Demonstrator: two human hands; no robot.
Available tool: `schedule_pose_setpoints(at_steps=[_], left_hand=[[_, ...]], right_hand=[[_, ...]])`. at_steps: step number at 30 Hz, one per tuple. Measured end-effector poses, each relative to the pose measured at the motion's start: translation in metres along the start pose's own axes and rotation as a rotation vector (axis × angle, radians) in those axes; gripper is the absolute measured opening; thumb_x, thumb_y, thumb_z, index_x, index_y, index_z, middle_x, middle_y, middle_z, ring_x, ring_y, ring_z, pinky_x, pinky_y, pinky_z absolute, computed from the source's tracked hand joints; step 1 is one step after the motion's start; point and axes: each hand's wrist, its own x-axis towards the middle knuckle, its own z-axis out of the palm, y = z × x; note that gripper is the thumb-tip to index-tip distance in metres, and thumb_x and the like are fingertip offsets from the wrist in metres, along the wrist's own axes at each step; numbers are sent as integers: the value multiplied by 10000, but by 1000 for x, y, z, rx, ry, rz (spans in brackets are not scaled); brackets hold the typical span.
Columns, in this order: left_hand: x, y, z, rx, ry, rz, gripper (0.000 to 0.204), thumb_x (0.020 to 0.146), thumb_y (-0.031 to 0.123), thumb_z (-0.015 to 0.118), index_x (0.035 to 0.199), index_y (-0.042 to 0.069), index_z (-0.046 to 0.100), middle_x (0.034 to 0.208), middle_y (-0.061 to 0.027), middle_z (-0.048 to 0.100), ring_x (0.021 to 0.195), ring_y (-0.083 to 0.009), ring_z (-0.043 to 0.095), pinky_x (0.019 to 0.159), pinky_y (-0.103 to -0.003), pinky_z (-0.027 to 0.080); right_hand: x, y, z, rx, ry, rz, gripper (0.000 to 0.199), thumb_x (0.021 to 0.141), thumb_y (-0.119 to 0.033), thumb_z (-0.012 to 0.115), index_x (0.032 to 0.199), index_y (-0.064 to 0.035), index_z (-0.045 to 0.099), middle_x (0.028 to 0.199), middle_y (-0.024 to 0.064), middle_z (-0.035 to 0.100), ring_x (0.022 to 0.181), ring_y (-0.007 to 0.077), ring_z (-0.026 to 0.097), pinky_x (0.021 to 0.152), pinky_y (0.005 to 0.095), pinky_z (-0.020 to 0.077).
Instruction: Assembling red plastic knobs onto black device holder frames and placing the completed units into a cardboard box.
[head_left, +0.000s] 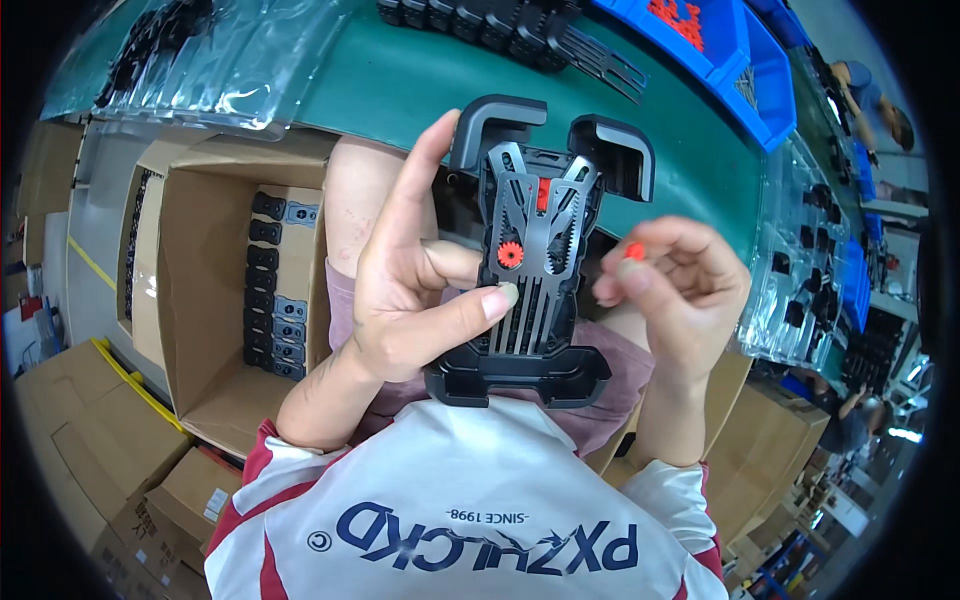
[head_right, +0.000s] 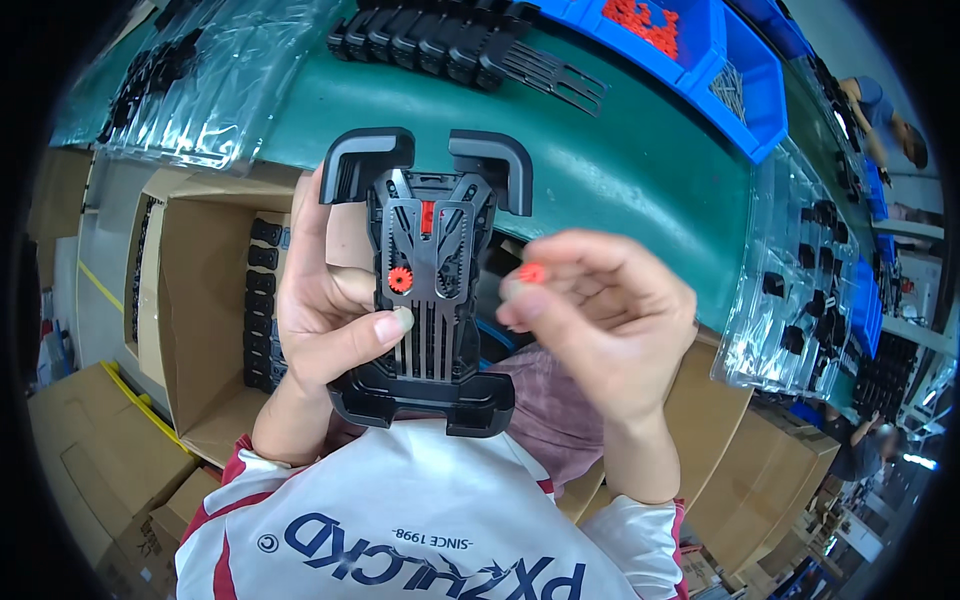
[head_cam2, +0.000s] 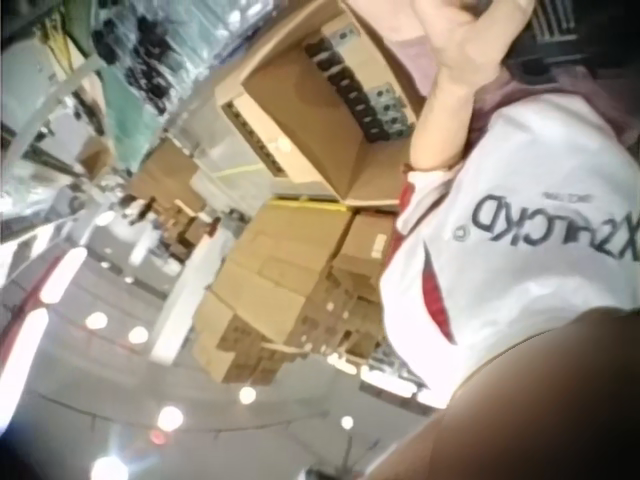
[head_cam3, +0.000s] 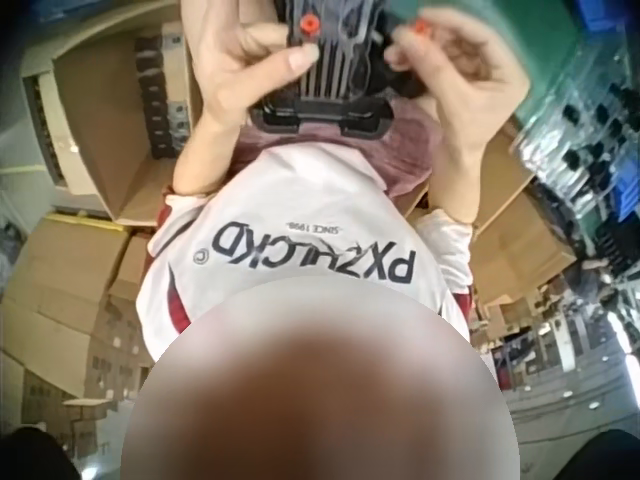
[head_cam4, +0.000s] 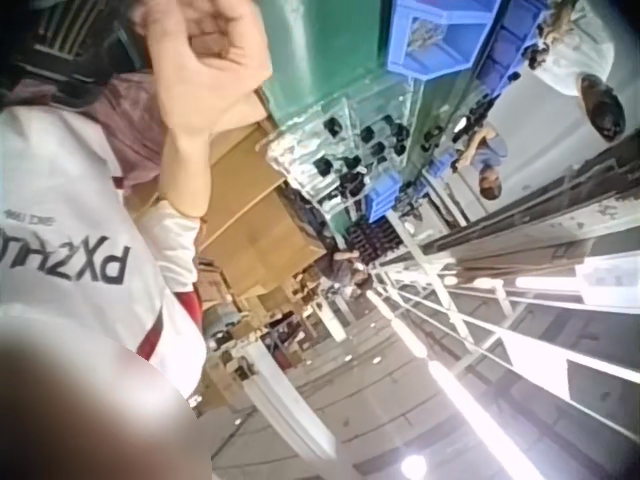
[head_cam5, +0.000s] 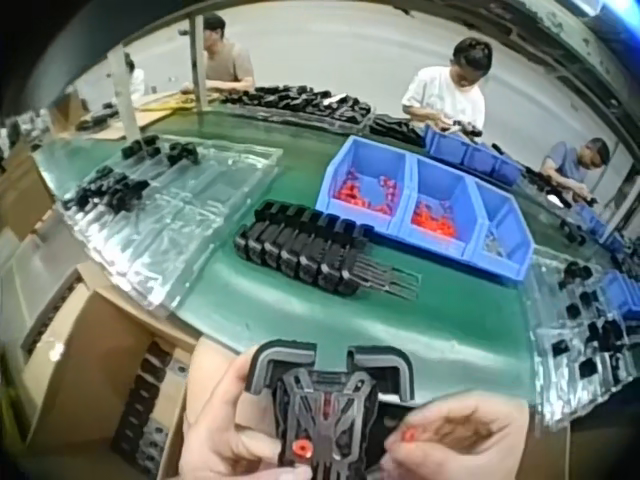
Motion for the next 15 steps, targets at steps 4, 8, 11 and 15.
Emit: schedule_pose_setpoints(at_steps=[4,8,11,15], left_hand=[[1,1,17,55,120,-25,1000,675,-103,538,1447,13,-87,867,-233,670,493,-121,578,444,-151,384],[-3,-3,9,146,20,-25,994,679,-90,538,1446,10,-86,844,-238,673,502,-133,592,472,-145,406],[-4,-6,12,150,-2,-16,987,695,-98,534,1448,12,-95,823,-221,676,539,-134,598,507,-134,404],[-5,-9,17,70,33,7,975,739,-134,523,1453,22,-123,786,-167,684,638,-126,600,582,-104,379]], right_hand=[[2,8,-1,-243,-208,-327,249,663,100,712,900,29,677,697,56,615,494,75,464,448,167,368],[1,5,-1,-346,-240,-328,236,653,87,715,874,6,693,678,33,590,496,66,415,442,172,338],[-2,3,-2,-382,-248,-311,232,647,78,718,862,-7,699,675,26,583,498,64,400,440,173,329],[-5,0,-2,-389,-236,-260,232,640,62,722,855,-23,701,683,25,585,503,67,402,441,171,334]])
